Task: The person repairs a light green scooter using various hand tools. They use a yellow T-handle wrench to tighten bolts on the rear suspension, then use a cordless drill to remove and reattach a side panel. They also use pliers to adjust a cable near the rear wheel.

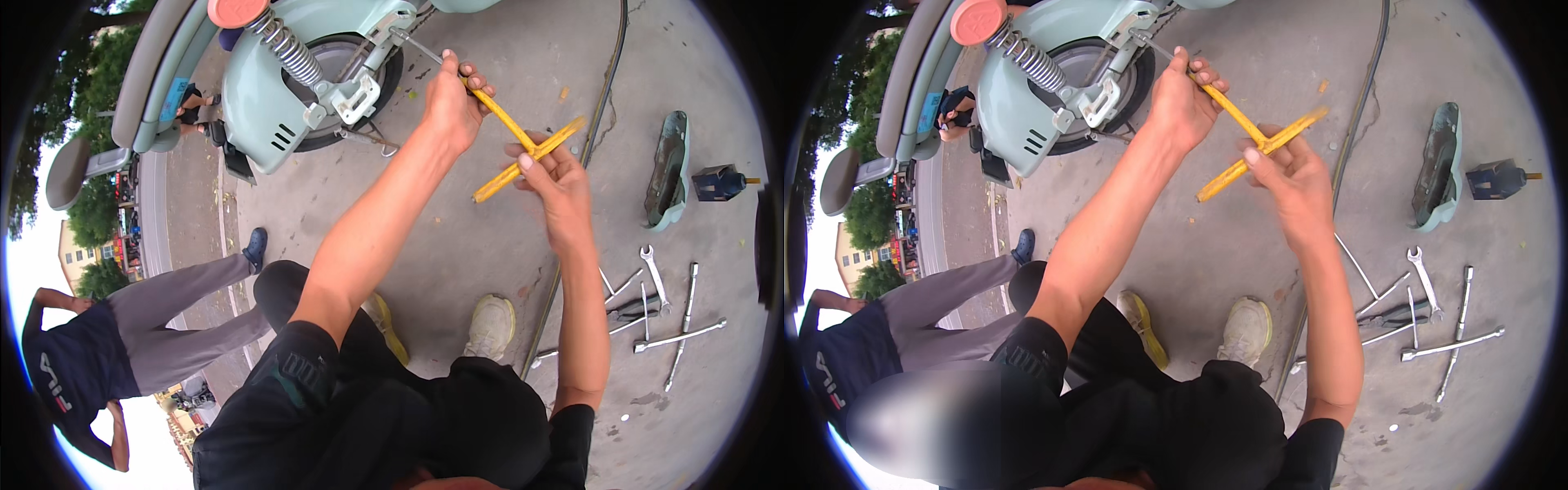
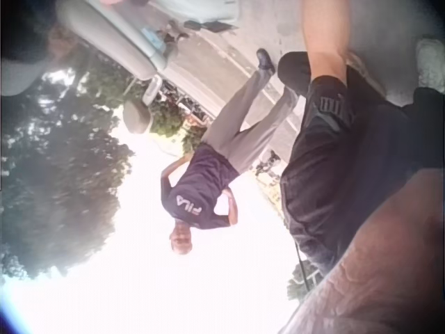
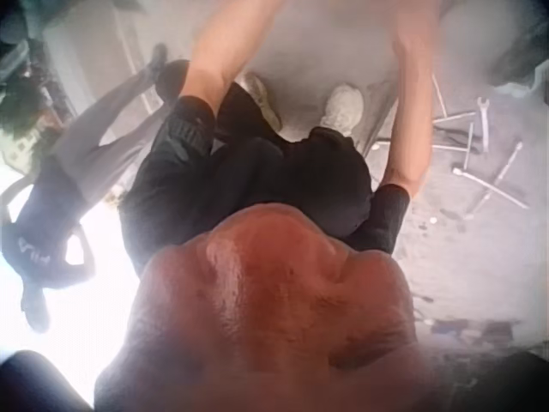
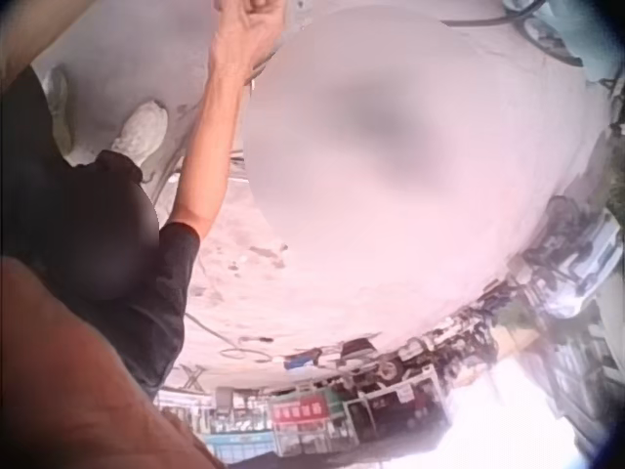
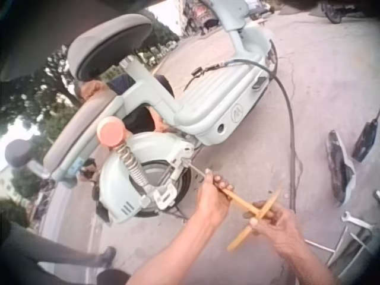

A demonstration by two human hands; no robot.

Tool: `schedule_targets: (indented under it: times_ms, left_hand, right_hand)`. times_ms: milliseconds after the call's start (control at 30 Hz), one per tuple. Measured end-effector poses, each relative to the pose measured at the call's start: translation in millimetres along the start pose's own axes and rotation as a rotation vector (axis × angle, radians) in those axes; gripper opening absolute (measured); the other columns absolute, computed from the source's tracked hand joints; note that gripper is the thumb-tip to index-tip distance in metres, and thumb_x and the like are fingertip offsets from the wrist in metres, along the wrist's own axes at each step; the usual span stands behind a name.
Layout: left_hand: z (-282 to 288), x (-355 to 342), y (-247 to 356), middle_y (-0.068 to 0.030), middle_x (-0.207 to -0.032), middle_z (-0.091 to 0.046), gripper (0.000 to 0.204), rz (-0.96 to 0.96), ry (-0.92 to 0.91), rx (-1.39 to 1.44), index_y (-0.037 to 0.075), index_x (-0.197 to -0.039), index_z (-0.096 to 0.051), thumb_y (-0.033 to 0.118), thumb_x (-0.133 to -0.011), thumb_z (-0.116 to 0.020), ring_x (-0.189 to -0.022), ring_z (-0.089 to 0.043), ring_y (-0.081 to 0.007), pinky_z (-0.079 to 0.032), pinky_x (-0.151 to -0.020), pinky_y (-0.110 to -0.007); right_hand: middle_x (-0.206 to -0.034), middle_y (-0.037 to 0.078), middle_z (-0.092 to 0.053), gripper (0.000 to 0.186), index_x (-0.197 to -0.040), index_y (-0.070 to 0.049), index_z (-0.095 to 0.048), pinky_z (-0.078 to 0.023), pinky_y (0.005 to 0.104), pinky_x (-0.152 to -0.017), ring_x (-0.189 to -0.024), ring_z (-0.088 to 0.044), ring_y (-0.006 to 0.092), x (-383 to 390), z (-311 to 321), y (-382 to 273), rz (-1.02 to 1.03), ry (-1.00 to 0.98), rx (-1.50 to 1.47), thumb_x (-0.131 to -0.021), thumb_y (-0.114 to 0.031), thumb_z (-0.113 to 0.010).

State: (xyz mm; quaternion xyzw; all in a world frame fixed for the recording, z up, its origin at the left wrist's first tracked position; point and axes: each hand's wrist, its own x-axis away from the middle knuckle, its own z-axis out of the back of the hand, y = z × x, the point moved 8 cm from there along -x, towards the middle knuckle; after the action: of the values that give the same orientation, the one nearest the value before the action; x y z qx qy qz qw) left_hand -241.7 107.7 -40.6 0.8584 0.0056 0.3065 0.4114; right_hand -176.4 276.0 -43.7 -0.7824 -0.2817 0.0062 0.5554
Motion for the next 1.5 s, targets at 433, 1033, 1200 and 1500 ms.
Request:
schedule_targets:
  times_ms: [433,1033,1200,1500]
  left_hand:
    - [8,-12,10,0.0030,-0.061,-0.033,0.053,-0.019,0.098,0.320,0.015,-0.076,-0.039,0.058,-0.104,-0.028,-0.050,-0.029,-0.0119,-0.023,-0.044,-0.027]
    - [-2,-7,2,0.0023,-0.060,-0.032,0.052,0.008,0.048,0.305,0.014,-0.072,-0.037,0.053,-0.106,-0.030,-0.050,-0.030,-0.0116,-0.028,-0.045,-0.026]
    - [5,9,-15,0.0028,-0.061,-0.029,0.053,0.096,0.060,0.262,0.015,-0.071,-0.036,0.056,-0.105,-0.031,-0.049,-0.027,-0.0115,-0.024,-0.043,-0.026]
    - [-12,-1,-15,0.0043,-0.058,-0.026,0.060,0.047,-0.180,0.408,0.017,-0.067,-0.034,0.066,-0.101,-0.029,-0.046,-0.022,-0.0103,-0.018,-0.040,-0.026]
  right_hand:
    - [-0.117,0.010,-0.069,0.042,-0.127,-0.003,-0.062,-0.052,0.0307,-0.069,-0.086,-0.064,0.0210,34,-15,-43,0.687,0.279,1.027,-0.088,-0.013,-0.070]
    - [-0.126,0.016,-0.061,0.050,-0.133,0.002,-0.051,-0.051,0.0322,-0.065,-0.079,-0.063,0.0183,5,-16,-13,0.229,0.064,0.391,-0.097,-0.031,-0.060]
    - [-0.111,0.015,-0.068,0.045,-0.124,-0.001,-0.061,-0.053,0.0361,-0.071,-0.087,-0.066,0.0232,59,-20,-32,0.943,0.219,1.220,-0.096,-0.036,-0.061]
    - [-0.115,0.016,-0.066,0.046,-0.126,-0.001,-0.060,-0.047,0.0420,-0.085,-0.104,-0.061,0.0289,16,-26,13,0.146,0.018,0.092,-0.096,-0.035,-0.061]
